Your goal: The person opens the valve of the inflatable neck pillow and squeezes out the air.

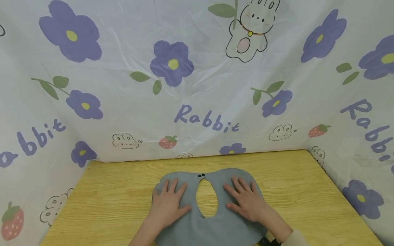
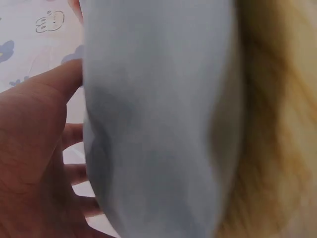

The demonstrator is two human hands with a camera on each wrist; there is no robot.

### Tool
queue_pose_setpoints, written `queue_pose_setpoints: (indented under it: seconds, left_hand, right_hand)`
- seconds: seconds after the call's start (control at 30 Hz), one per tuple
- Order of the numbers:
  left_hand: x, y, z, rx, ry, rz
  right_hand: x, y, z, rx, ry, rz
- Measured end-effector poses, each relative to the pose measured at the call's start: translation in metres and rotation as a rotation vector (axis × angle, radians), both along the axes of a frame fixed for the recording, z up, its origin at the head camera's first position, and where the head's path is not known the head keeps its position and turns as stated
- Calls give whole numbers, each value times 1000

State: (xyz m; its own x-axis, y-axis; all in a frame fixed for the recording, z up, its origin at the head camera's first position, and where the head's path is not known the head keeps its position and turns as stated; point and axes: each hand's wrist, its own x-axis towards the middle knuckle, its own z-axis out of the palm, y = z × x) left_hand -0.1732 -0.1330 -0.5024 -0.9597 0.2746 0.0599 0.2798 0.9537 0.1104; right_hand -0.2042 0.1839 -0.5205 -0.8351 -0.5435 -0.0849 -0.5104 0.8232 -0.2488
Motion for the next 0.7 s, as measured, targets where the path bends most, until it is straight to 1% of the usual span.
queue_pose_setpoints:
  seconds: [0.17,0.3,0.53,0.7]
  left_hand:
    - [-2,2,-4,17,-58,31]
    - [-4,4,-7,20,-83,31]
    - [-5,7,-12,-19,-70,8]
    - [-5,7,-16,-19,-86,12]
  right_hand:
    - [2,3,-3,-3,-41,27]
    - [-1,7,-9,-35,-63,39]
    - [-7,11,-19,-56,-57,48]
    - [-6,10,-22,-65,-64,47]
